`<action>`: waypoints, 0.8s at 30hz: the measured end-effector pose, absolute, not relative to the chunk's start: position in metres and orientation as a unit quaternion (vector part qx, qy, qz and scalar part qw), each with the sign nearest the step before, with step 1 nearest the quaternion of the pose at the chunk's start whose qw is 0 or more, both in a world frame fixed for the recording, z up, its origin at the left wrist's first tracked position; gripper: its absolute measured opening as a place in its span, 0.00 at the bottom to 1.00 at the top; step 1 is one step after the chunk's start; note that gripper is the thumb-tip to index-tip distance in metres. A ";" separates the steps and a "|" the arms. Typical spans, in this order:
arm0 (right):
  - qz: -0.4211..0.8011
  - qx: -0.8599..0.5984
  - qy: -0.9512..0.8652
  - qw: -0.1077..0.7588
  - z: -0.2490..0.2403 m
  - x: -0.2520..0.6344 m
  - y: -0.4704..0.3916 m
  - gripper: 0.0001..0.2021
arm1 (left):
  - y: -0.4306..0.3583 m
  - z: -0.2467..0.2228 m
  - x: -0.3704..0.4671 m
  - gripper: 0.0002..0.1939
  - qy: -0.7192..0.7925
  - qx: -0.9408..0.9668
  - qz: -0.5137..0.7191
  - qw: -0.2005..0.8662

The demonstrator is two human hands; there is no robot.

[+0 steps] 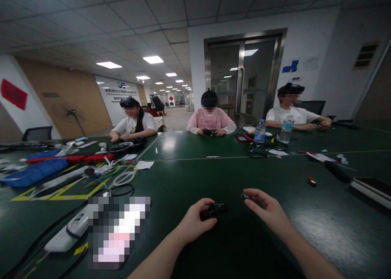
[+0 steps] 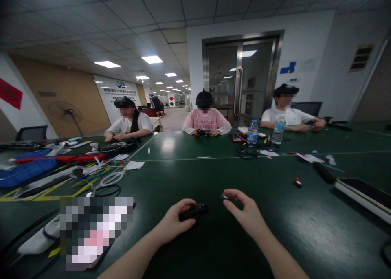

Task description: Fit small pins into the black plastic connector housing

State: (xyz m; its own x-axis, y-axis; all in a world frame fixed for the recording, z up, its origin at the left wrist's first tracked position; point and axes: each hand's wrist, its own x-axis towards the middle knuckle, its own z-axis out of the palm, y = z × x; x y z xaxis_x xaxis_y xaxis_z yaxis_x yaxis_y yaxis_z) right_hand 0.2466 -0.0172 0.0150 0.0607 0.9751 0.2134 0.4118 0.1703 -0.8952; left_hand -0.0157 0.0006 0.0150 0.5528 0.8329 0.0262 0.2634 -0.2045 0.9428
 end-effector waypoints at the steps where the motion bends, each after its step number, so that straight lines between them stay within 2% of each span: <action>1: 0.310 -0.566 -0.616 0.452 0.015 0.246 -0.017 0.18 | 0.001 0.015 -0.016 0.23 0.378 0.722 0.283 0.505; 8: 0.327 -0.559 -0.644 0.407 0.016 0.229 -0.022 0.15 | 0.001 0.015 -0.014 0.23 0.379 0.723 0.282 0.504; 24: 0.313 -0.506 -0.707 0.381 0.018 0.199 -0.030 0.10 | 0.004 0.005 -0.013 0.22 0.375 0.735 0.294 0.482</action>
State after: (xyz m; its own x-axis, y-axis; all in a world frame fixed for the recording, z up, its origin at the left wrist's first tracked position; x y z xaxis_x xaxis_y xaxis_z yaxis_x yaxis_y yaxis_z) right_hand 0.1989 -0.0296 0.0184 -0.1969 0.9549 0.2221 0.4773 0.2913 -0.8291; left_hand -0.0127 0.0040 0.0051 0.5461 0.8346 0.0714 0.2678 -0.2547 0.9292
